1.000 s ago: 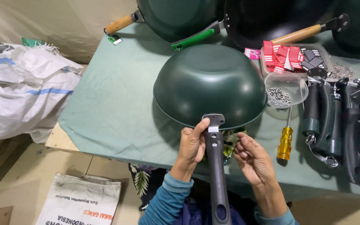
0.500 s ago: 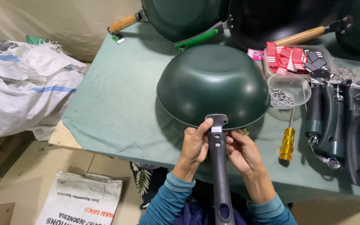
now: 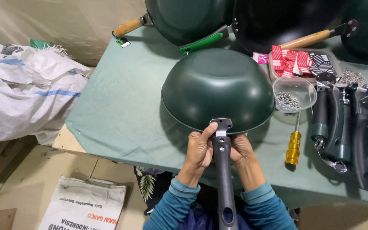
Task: Attaching a handle to a pan using a screwdriver and screws
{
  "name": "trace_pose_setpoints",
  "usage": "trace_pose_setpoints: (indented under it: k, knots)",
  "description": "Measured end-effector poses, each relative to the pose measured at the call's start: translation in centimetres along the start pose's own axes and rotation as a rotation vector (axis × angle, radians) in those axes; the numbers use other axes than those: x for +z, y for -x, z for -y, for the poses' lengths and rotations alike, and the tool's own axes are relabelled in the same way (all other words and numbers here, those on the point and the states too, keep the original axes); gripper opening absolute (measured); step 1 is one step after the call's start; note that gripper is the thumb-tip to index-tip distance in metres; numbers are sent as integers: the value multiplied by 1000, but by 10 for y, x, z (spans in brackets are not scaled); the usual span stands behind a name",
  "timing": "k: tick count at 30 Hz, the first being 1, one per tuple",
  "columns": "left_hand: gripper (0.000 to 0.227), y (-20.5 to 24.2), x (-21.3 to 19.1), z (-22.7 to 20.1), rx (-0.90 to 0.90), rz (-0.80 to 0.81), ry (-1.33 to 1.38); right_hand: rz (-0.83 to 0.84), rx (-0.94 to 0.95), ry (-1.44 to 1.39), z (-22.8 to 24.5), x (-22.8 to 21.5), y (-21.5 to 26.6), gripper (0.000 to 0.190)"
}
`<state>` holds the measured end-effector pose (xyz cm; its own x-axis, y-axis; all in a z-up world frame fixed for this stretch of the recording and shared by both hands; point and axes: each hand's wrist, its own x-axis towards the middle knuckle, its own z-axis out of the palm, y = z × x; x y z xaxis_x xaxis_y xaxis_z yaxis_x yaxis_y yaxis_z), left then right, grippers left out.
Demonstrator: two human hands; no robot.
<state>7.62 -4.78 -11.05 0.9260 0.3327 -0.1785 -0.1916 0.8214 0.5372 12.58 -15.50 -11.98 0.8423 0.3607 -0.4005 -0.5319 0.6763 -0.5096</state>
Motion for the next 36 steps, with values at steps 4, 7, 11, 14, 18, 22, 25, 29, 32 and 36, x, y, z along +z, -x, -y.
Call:
trace_pose_setpoints:
  k: [4, 7, 11, 14, 18, 22, 25, 29, 32, 36]
  knots:
    - [15, 0, -1, 2, 0, -11, 1, 9, -6, 20, 3, 4, -8, 21]
    - [15, 2, 3, -2, 9, -3, -3, 7, -18, 36, 3, 6, -12, 22]
    - [16, -4, -6, 5, 10, -14, 1, 11, -35, 61, 2, 6, -16, 23]
    - [17, -3, -3, 4, 11, -20, 2, 12, -44, 76, 2, 7, -19, 24]
    - [18, -6, -3, 4, 24, -18, 9, 15, -59, 98, 4, 10, -26, 25]
    - [19, -5, 1, 2, 23, -29, 6, 22, -70, 117, 1, 8, -26, 26]
    - [16, 3, 15, -10, 18, -13, 24, 23, -79, 135, -1, 5, -27, 27]
    - [16, 7, 18, -16, 34, -24, 10, 29, -99, 159, -4, 1, -28, 28]
    - [17, 7, 13, -16, 31, -32, 32, 38, -108, 177, -6, 0, -29, 29]
    - [21, 0, 7, -13, 14, -46, 76, 47, -126, 202, -8, -3, -30, 30]
